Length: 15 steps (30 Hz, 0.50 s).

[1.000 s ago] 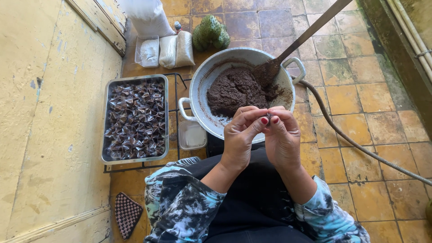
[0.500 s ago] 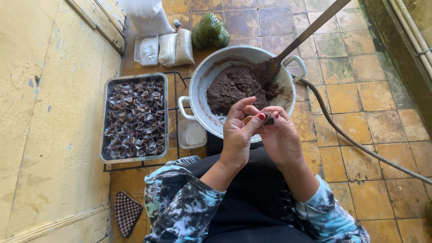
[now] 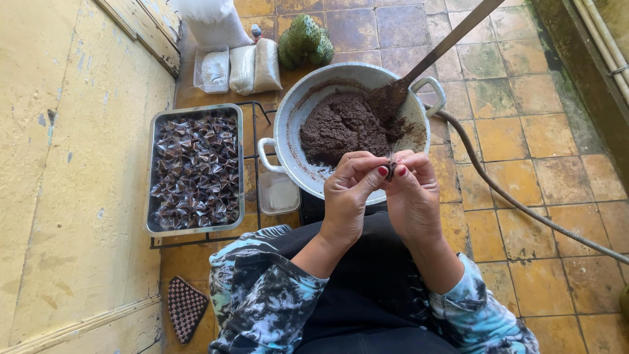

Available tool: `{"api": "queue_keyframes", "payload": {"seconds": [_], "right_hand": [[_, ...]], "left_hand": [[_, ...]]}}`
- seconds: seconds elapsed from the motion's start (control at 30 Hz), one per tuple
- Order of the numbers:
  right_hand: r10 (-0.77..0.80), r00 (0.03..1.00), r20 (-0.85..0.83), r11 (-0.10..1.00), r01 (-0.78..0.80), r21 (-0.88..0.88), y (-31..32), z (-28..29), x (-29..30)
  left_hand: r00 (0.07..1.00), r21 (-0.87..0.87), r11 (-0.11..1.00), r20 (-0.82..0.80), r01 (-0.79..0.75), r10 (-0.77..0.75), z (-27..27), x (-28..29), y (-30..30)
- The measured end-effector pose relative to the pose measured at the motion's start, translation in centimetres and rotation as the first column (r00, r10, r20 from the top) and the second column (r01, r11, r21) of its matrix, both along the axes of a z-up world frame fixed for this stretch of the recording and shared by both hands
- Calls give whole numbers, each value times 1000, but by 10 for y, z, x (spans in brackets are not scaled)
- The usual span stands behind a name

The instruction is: Filling small paper liners with a dark mixture using a spoon

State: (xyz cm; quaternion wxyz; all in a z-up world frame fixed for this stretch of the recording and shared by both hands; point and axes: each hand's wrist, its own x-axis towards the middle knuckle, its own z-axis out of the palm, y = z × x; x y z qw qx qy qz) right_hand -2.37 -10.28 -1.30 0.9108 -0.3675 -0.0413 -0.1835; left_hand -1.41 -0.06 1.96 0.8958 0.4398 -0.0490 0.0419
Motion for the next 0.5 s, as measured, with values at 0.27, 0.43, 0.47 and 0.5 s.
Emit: {"api": "queue_keyframes", "payload": {"seconds": [0.27, 0.43, 0.47, 0.5], "right_hand": [[-18, 1000, -1, 999, 18, -46, 5, 6, 0], [-50, 999, 18, 996, 51, -73, 4, -1, 1], [-51, 999, 16, 996, 52, -70, 4, -1, 1], [-53, 998, 15, 996, 54, -67, 4, -2, 1]], "left_hand": [[1000, -20, 1000, 14, 23, -23, -1, -1, 1], [1000, -24, 1000, 30, 2, -2, 4, -2, 1], [1000, -36, 999, 22, 6, -5, 6, -2, 1], [1000, -49, 999, 15, 9, -8, 9, -3, 0]]}}
